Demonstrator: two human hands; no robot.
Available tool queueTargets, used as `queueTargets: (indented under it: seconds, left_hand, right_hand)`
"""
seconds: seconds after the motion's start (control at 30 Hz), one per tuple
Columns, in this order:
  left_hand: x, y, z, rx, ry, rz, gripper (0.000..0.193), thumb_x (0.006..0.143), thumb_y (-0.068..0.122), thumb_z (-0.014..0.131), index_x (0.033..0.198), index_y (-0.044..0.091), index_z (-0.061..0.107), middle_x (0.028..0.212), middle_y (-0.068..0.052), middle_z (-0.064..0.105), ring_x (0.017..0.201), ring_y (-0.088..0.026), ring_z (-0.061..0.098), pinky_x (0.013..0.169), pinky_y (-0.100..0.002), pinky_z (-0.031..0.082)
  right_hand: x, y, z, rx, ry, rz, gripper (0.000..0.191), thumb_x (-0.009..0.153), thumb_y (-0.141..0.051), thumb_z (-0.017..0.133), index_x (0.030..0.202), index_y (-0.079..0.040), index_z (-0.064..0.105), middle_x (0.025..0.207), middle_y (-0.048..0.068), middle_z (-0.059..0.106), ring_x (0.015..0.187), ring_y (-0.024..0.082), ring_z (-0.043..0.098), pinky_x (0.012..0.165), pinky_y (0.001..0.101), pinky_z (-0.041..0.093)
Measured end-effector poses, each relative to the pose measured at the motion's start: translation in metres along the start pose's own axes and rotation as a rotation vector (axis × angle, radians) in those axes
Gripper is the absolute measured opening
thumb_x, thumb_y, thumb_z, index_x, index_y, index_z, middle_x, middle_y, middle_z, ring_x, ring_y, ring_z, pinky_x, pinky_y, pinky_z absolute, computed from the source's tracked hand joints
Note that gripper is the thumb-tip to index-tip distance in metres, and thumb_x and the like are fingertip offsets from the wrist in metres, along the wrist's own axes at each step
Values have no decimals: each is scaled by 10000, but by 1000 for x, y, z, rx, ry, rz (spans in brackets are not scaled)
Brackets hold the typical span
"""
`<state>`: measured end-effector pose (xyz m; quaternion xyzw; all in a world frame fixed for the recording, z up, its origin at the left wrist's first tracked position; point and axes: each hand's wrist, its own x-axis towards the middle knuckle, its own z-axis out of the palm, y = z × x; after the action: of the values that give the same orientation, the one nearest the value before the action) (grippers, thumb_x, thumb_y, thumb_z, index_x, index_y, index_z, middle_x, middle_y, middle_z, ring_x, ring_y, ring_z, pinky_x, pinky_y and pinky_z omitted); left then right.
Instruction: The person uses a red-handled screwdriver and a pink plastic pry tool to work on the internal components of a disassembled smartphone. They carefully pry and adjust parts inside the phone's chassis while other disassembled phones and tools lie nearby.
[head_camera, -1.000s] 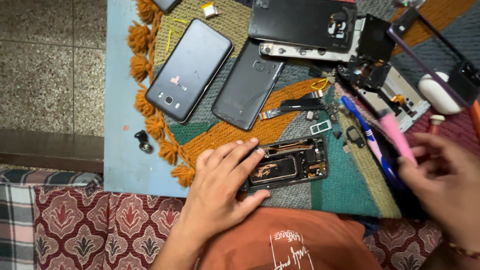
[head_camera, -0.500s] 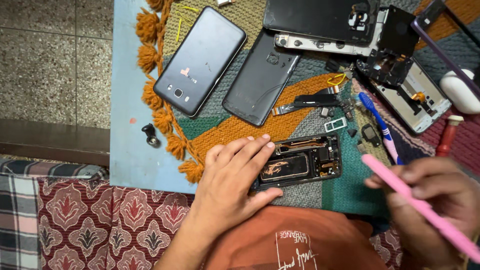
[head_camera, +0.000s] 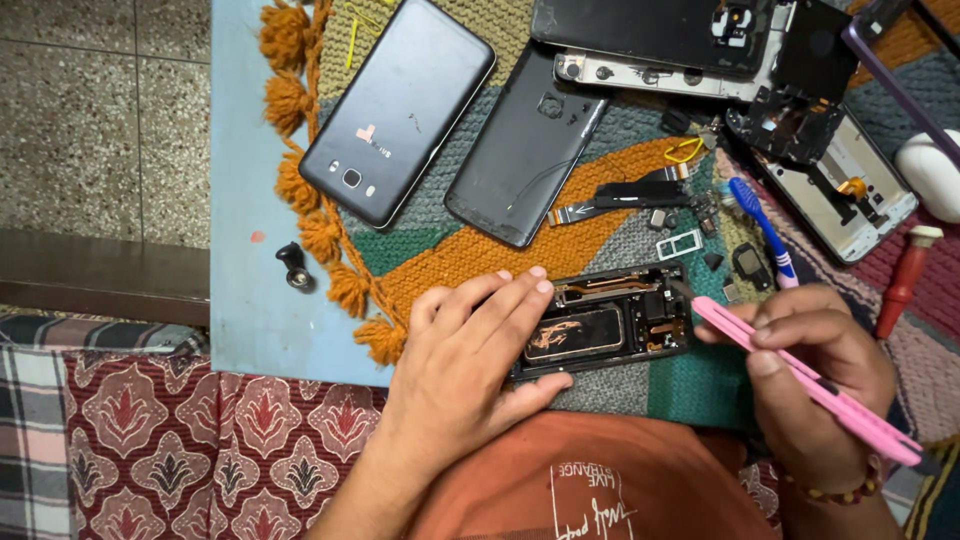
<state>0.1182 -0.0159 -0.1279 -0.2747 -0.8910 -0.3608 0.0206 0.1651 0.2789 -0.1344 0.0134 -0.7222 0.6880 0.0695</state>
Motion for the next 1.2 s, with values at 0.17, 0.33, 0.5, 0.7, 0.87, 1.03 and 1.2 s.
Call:
queueTargets:
  seconds: [0.17,0.33,0.5,0.7,0.87,1.03,1.2]
  left_hand:
    - [2,-1,4,-25,17,-1,789,841,439,828,1429,3,534,1402,-106,630,1263,-283,568,1049,-452,389]
    - [5,-4,6,-72,27,-5,874,817,455,849,1455,-23,493,1355,-129,644,1241,-294,580,1054,-460,395]
    - [10,-7,7,-110,-6,-21,883,795,468,857,1442,-24,510,1298,-137,658,1225,-296,589,1030,-449,406]
    - [14,-10,3,-112,-35,-7,878,786,471,861,1432,-17,522,1281,-154,645,1202,-321,578,1018,-447,422]
    - [17,-10,3,-120,-45,-6,867,791,467,856,1437,-7,525,1286,-143,652,1213,-325,578,1030,-452,420]
    - [17,-11,3,-126,-48,-13,858,787,470,859,1427,-1,536,1283,-144,652,1198,-320,582,1020,-447,424]
    - [19,-13,4,-130,-41,-1,851,795,471,856,1427,0,536,1291,-130,657,1203,-308,589,1011,-438,425]
  right_hand:
    - [-1,13,-9,-323,-25,-61,185,839,66,755,945,-10,623,1047,133,623,993,239,717,909,402,634]
    - [7,16,-20,-172,-53,-110,236,876,65,744,1039,-37,607,1084,104,660,1003,214,745,969,391,653]
    - [19,8,-29,-128,-123,-88,243,859,81,730,1031,-27,598,1064,111,651,1076,269,743,1012,417,646]
    - [35,9,-39,-258,-304,-114,170,807,62,744,913,-24,643,1037,120,681,1098,301,750,958,398,655]
    - [35,14,-44,-268,-365,-102,183,818,61,760,926,-40,652,1064,121,684,1151,300,741,990,392,649]
    - [34,19,-48,-258,-396,-90,191,810,55,774,932,-54,675,1087,117,705,1167,292,736,1019,406,641]
    - [36,24,-52,-274,-437,-70,194,785,23,794,930,-51,688,1083,116,731,1152,279,744,986,386,650]
